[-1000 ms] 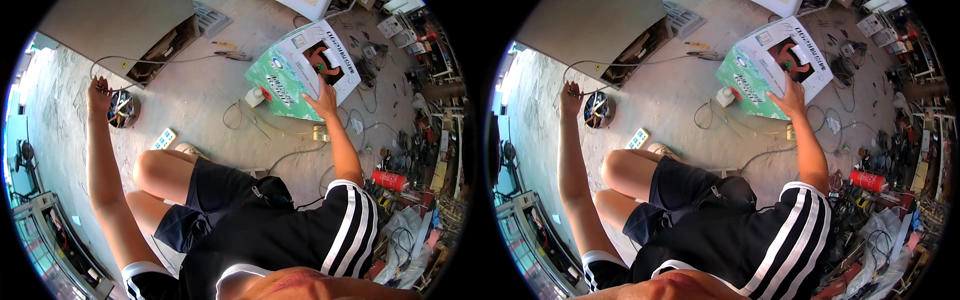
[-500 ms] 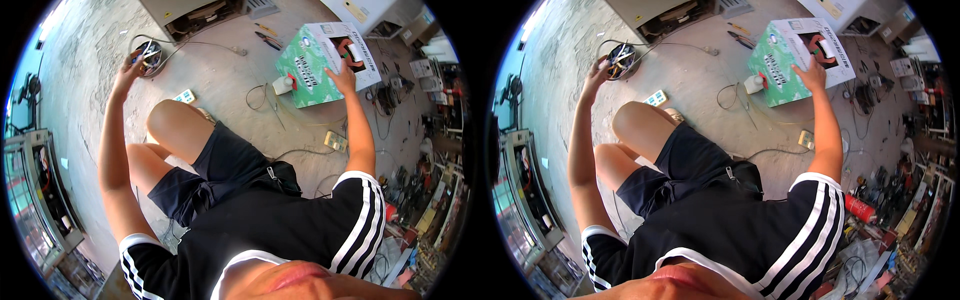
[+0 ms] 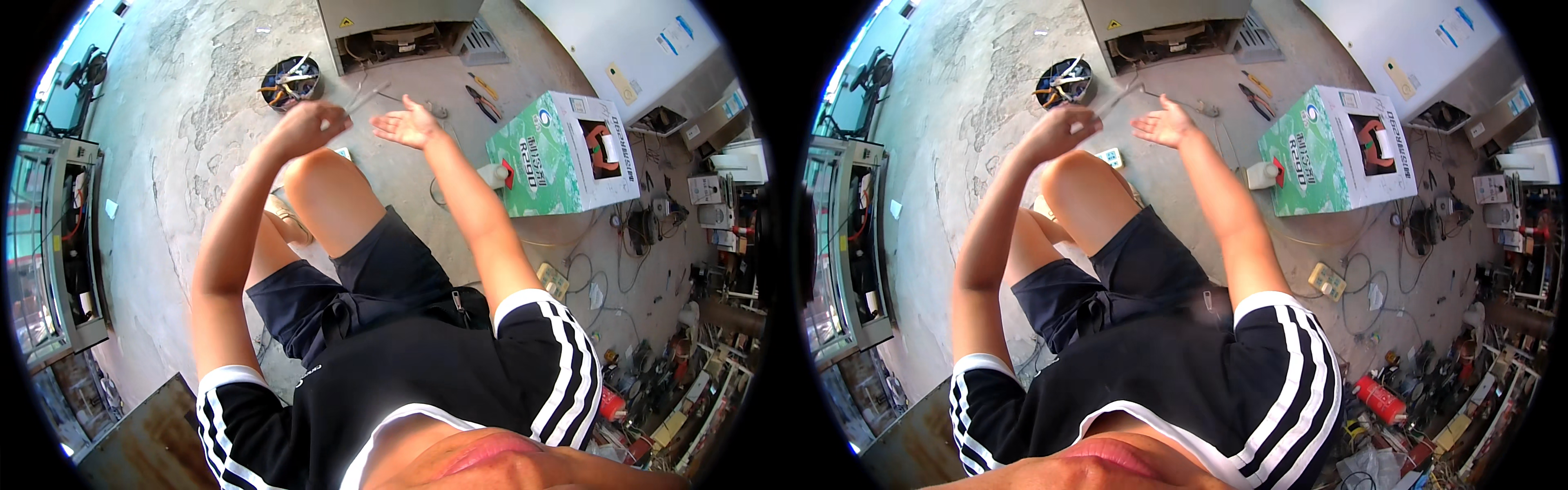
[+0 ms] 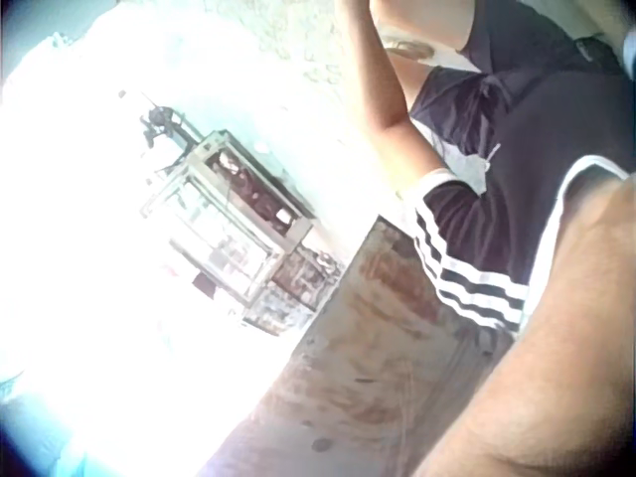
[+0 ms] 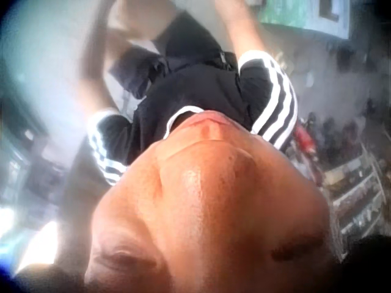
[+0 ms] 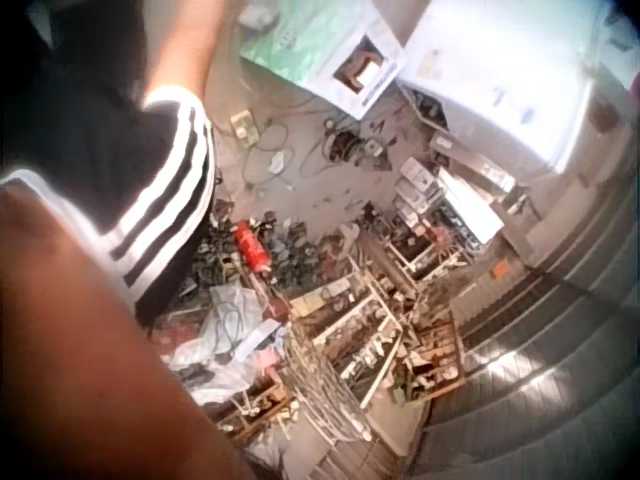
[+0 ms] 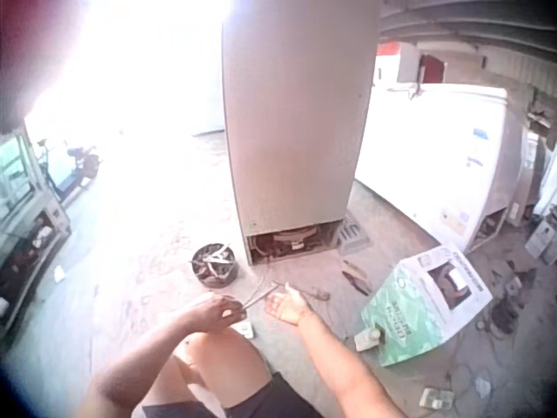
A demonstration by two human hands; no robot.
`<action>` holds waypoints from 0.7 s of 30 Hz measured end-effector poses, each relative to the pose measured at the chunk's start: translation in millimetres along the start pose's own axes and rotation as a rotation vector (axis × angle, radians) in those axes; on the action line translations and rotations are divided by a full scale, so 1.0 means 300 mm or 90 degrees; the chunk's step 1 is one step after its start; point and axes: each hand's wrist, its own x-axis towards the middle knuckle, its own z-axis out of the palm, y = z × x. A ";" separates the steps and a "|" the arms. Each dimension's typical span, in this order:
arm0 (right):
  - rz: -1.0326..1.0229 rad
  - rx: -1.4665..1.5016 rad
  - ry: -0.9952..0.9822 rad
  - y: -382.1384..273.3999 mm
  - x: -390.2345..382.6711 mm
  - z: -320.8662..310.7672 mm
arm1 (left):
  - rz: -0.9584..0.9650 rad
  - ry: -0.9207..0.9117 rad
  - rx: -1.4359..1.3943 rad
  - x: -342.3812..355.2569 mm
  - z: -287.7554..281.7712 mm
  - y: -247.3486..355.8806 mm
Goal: The person uses a screwdriver to work on a small mechanical component on a table, then moves to a floor area to handle a long wire and another small part near a large appliance.
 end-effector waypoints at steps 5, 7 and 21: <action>-0.100 0.332 -0.065 -0.181 0.141 0.035 | -0.103 -0.127 -0.030 -0.023 0.046 0.025; -0.196 0.241 0.090 -0.330 0.098 0.034 | -0.103 -0.153 -0.019 0.024 0.034 0.101; -0.476 -0.497 -0.197 -0.158 -0.850 0.250 | -0.474 -0.017 -1.320 0.406 0.218 0.012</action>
